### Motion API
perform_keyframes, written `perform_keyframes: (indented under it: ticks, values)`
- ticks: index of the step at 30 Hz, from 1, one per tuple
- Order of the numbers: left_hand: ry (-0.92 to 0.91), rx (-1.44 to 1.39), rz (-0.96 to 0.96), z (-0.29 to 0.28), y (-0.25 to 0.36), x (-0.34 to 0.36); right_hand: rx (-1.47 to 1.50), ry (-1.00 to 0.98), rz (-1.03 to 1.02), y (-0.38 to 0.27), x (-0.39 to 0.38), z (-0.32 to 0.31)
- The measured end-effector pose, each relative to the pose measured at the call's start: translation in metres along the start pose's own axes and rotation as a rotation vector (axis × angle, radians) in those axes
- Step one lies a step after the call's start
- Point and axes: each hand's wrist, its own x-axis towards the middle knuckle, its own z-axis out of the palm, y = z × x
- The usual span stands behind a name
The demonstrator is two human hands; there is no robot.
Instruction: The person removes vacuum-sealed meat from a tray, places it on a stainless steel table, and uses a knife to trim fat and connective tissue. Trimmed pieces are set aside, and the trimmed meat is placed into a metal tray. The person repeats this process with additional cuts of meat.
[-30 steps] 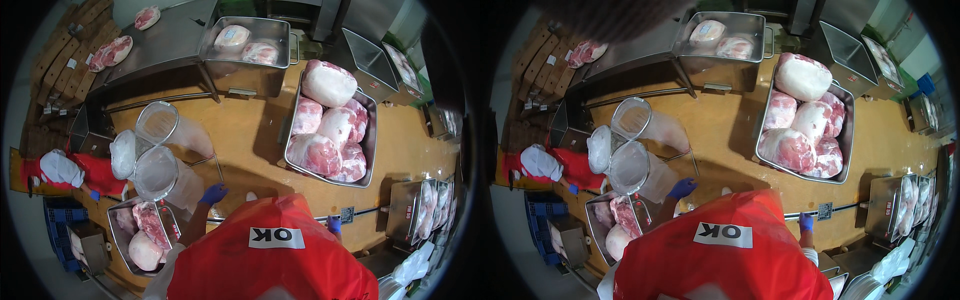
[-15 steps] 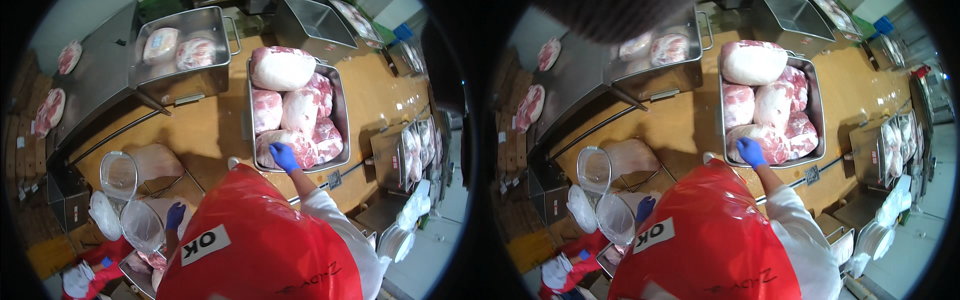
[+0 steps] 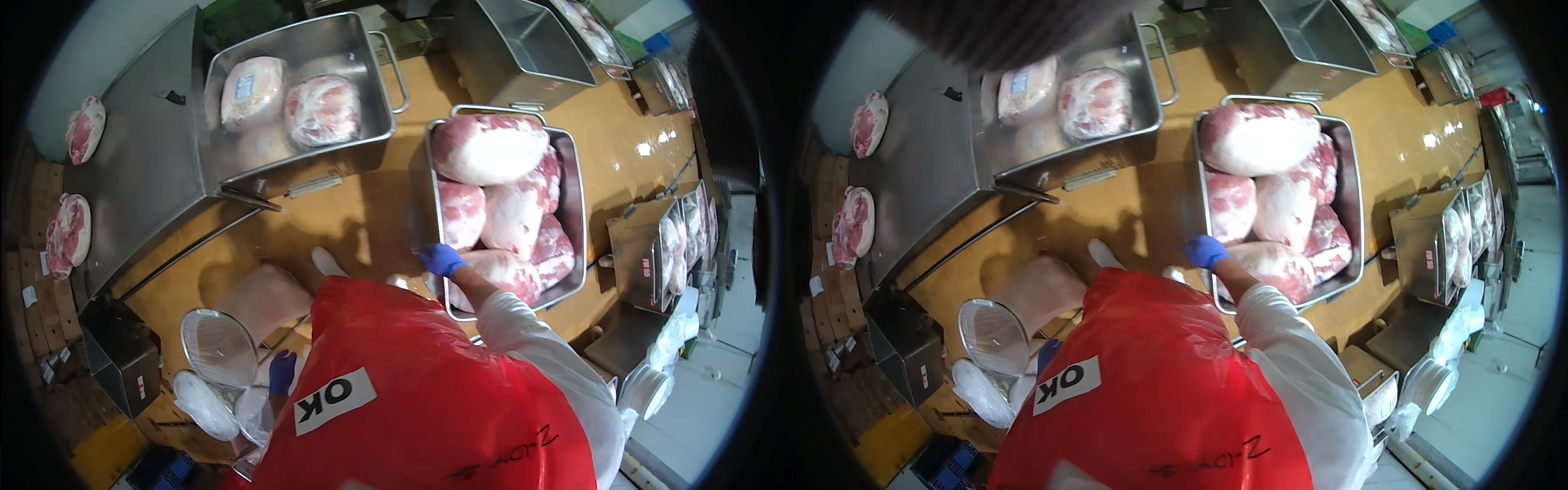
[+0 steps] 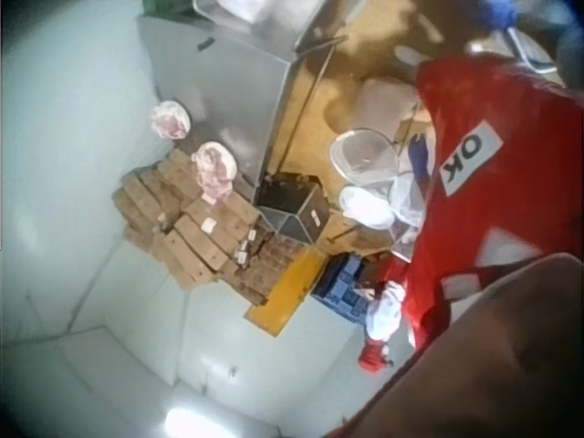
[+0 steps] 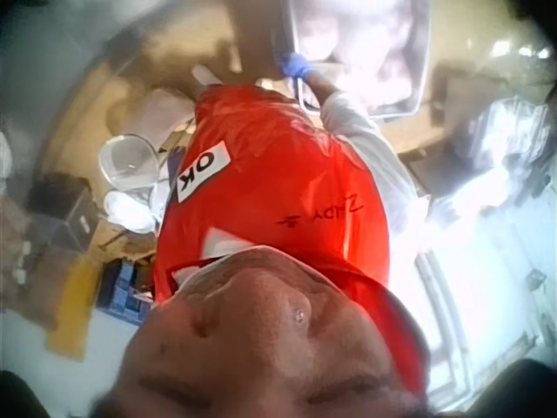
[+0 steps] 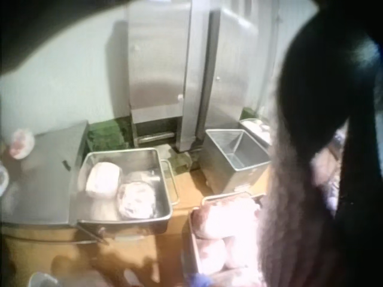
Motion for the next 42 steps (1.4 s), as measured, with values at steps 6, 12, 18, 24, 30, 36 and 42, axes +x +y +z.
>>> perform_keyframes:
  ticks: [6, 12, 18, 24, 30, 36, 42]
  values:
    - [0.102, -0.105, 0.178, -0.102, 0.111, 0.12, -0.159, -0.151, 0.255, 0.017, 0.017, -0.01]
    - [0.024, -0.191, 0.377, -0.185, 0.227, 0.233, 0.159, 0.177, 0.398, -0.046, 0.098, -0.06]
    - [-0.09, -0.144, 0.434, -0.215, 0.335, 0.308, 0.24, 0.315, 0.142, -0.113, 0.251, -0.121]
    - [-0.157, -0.447, 0.361, -0.187, 0.382, 0.398, 0.129, 0.209, 0.173, -0.131, 0.442, -0.164]
    - [-0.229, -0.678, -0.041, -0.151, 0.427, 0.484, -0.03, 0.255, 0.191, -0.096, 0.607, -0.173]
    - [-0.24, -0.961, -0.524, -0.101, 0.459, 0.565, 0.047, 0.126, 0.2, -0.062, 0.701, -0.189]
    - [-0.326, -1.254, -0.707, -0.045, 0.437, 0.619, 0.416, -0.027, 0.326, -0.06, 0.728, -0.203]
